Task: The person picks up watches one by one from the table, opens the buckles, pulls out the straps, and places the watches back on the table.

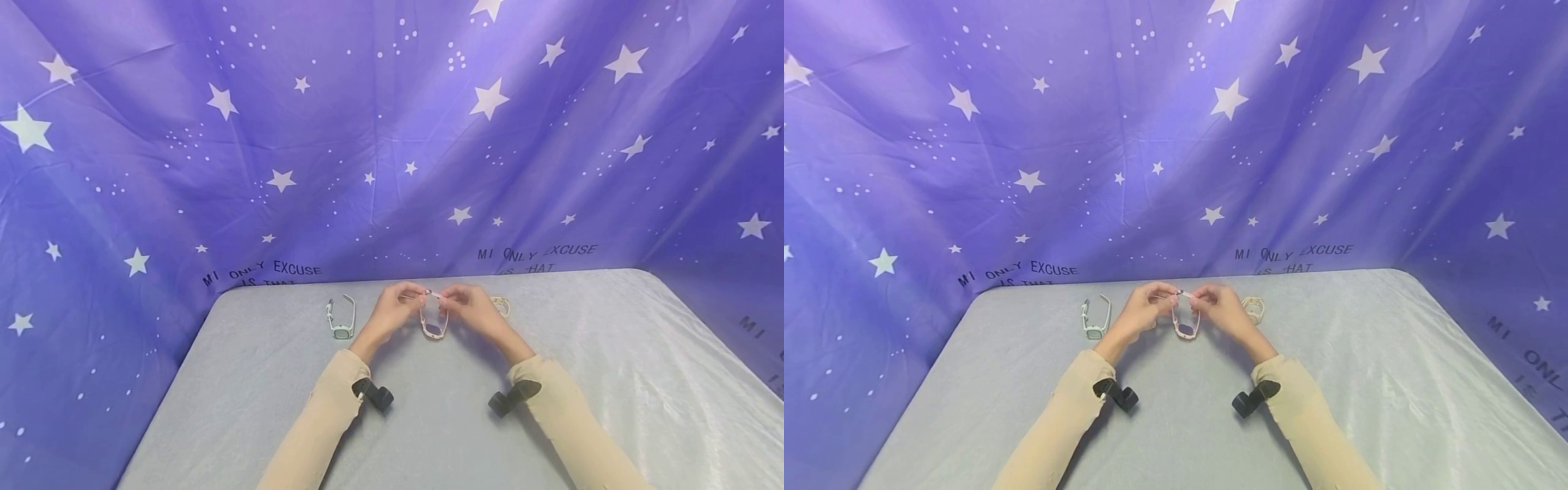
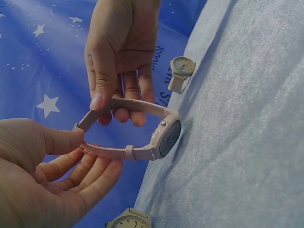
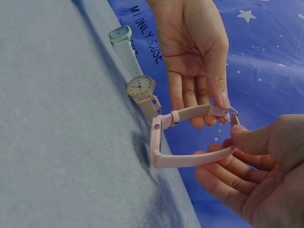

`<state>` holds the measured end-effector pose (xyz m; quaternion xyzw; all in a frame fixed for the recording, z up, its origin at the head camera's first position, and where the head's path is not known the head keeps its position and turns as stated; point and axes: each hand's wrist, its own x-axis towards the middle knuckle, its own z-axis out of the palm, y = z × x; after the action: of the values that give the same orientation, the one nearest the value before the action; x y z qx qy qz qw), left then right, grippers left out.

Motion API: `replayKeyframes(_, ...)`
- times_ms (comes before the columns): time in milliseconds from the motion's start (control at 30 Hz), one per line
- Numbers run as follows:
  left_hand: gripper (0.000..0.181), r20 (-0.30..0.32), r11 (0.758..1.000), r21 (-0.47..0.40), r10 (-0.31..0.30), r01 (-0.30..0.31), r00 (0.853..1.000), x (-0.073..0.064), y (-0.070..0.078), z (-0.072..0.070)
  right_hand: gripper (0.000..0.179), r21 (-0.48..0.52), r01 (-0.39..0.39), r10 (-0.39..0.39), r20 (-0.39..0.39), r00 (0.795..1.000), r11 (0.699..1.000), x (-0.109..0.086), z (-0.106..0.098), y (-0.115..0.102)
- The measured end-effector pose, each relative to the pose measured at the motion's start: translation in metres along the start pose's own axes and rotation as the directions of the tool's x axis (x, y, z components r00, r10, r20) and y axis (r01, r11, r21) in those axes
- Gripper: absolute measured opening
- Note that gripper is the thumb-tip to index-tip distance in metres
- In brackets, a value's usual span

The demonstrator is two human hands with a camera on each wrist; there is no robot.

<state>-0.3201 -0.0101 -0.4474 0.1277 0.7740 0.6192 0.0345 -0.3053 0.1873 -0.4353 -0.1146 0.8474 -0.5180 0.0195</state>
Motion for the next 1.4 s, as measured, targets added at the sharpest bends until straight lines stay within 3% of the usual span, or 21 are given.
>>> replayKeyframes(500, 0.023, -0.001, 0.998, -0.052, -0.024, 0.024, 1.000, 0.0008, 0.0013, -0.0031, 0.027, 0.073, -0.026, 0.026, 0.003, 1.000, 0.997, 0.0025, -0.0007, 0.0011)
replayKeyframes(1100, 0.023, 0.002, 0.994, -0.107, -0.035, 0.035, 0.999, 0.0011, 0.0019, -0.0056, 0.027, 0.094, -0.027, 0.029, -0.014, 0.999, 0.995, 0.0011, -0.0045, -0.0019)
replayKeyframes(1400, 0.028, 0.021, 0.991, -0.115, -0.072, 0.074, 0.997, 0.0014, 0.0027, -0.0064, 0.025, 0.084, -0.023, 0.025, -0.025, 0.999, 0.996, 0.0015, -0.0047, -0.0013)
